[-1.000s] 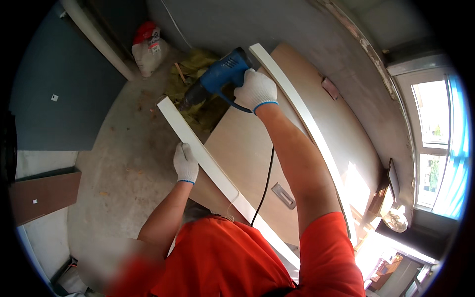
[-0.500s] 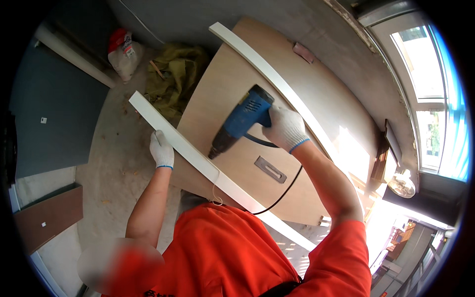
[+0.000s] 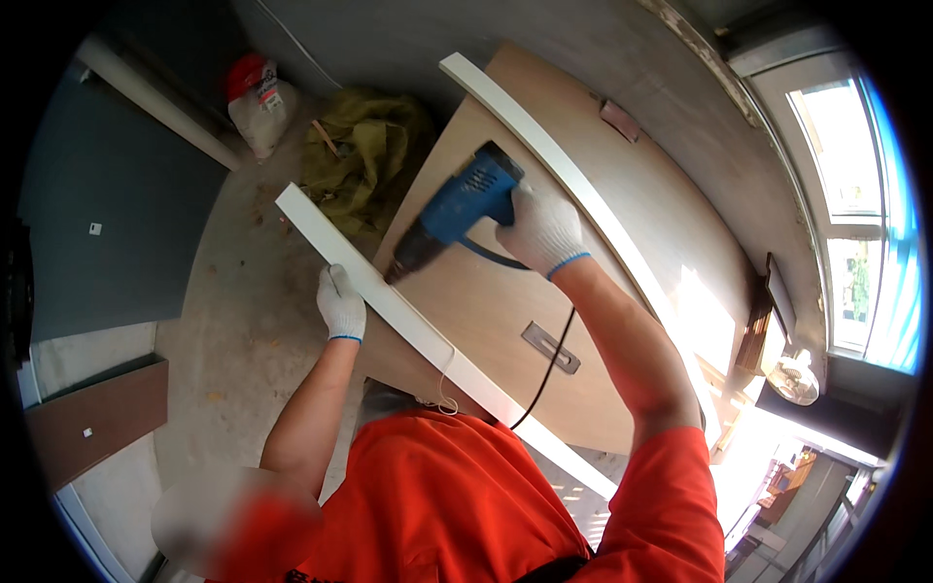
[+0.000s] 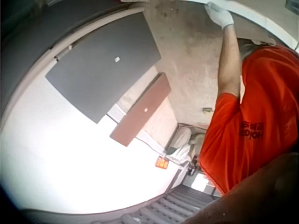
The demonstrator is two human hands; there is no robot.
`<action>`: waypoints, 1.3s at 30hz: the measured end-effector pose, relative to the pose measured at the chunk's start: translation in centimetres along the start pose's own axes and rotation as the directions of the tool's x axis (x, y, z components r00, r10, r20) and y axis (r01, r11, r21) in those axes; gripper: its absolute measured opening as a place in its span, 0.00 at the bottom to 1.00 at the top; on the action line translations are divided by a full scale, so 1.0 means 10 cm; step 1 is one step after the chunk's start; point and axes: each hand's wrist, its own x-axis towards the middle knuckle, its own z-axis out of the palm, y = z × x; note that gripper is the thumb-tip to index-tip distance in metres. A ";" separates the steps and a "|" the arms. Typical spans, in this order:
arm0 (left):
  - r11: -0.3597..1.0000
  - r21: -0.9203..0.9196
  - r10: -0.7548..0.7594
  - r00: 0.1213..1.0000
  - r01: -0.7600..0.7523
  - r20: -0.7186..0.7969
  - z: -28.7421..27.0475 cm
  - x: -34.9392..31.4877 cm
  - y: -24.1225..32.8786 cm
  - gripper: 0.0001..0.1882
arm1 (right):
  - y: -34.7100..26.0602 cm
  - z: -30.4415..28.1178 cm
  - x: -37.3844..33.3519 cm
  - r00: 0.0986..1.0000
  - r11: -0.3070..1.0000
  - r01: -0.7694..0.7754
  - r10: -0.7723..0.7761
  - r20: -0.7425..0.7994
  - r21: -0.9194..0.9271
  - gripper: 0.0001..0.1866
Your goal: The person uses a heat gun to warm a white edge banding strip on a large, curved wooden panel. They press the strip along the edge with gloved hands to ensure adhesion, then use a utility knife to trim the excess material flush with the panel's surface. The process is repeated along the curved edge of the furniture piece.
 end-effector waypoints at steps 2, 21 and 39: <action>1.000 0.016 -0.015 1.000 0.015 0.012 0.00 -0.02 -0.01 0.23 | -0.30 -0.03 0.29 0.999 0.999 -0.029 0.029 -0.016 0.023 0.25; 0.997 0.070 -0.014 0.999 0.017 -0.039 0.02 -0.04 0.00 0.22 | -1.23 -0.10 1.35 0.990 0.996 0.058 -0.050 -0.131 0.061 0.21; 0.997 0.068 0.024 0.999 -0.022 -0.033 0.03 0.02 -0.08 0.24 | 0.81 0.00 -0.91 0.997 0.996 -0.009 0.015 0.073 -0.085 0.17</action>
